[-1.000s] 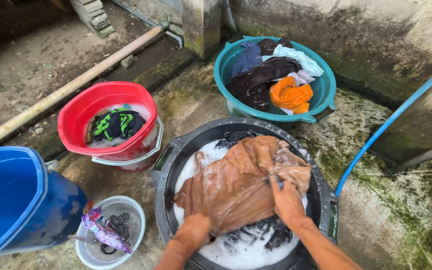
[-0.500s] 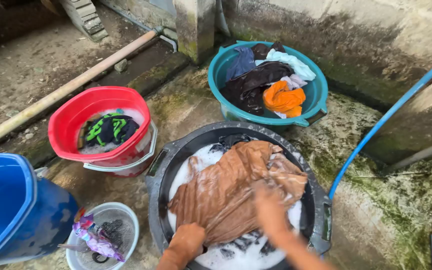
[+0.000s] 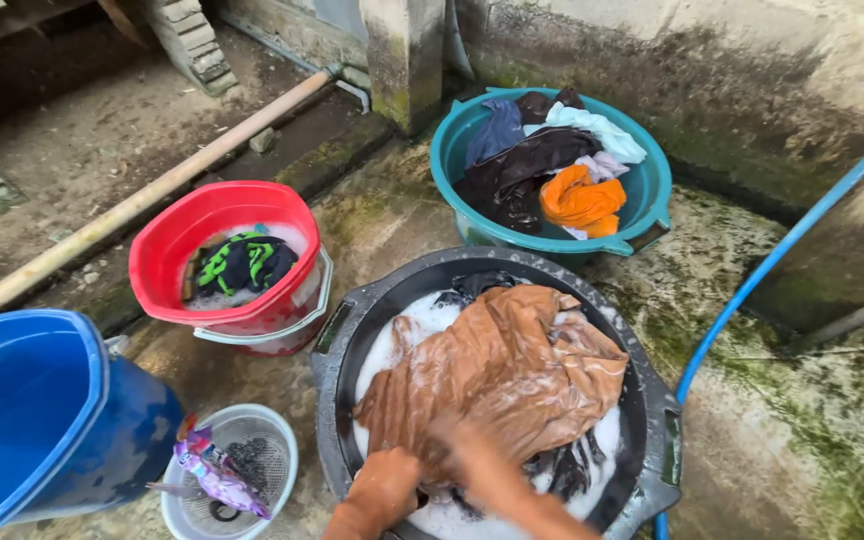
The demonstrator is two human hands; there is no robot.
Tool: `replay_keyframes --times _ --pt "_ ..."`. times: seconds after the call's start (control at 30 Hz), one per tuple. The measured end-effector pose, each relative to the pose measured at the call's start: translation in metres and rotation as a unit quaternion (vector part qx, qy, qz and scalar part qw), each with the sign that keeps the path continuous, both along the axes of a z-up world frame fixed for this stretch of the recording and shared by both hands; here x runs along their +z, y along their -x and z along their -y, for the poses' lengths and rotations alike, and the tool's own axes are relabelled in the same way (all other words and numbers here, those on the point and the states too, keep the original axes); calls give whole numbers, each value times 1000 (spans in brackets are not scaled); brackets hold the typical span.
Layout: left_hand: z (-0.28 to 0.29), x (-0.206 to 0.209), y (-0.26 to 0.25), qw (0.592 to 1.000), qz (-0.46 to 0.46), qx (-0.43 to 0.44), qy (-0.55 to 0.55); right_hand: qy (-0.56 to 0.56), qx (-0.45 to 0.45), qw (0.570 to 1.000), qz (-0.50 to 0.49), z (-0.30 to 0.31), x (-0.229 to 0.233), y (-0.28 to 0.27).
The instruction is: Washing various clothing items by hand in a basin with water and soap.
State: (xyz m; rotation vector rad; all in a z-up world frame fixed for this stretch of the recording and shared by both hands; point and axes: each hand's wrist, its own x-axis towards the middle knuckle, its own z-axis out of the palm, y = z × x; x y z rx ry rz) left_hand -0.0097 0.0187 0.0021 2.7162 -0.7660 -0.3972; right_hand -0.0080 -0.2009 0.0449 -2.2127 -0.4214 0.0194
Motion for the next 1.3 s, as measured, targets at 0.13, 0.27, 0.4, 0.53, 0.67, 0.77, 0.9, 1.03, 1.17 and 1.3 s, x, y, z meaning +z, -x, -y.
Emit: replay_keyframes --times 0.13,0.27,0.4,0.53,0.67,0.77,0.9,1.03,1.17,1.3 --pt "-7 42 2 994 -110 -17 9 -73 20 937 -341 31 59 -21" --pt "-9 3 -1 998 -63 -9 -15 390 -72 918 -13 106 39 -33" --pt "-6 10 -2 997 -58 -24 -40 82 32 988 123 24 -10 -1" --pt "-10 8 8 994 -100 -25 -38 29 82 989 -121 46 25 8" --pt "-2 28 8 994 -84 48 -45 358 27 933 -15 132 8 -22" --pt "10 70 -3 985 -101 102 93 284 -115 952 -30 140 7 -31" --pt "35 137 -35 932 -118 208 271 -285 -210 874 -333 84 51 -16" --pt "67 217 -52 923 -176 192 285 -333 -120 896 -266 29 136 -14" --pt "78 246 -68 810 -191 134 538 -314 -103 943 -41 41 136 -50" --pt "60 316 -40 484 -343 130 794 -384 -163 908 -40 53 178 -70"
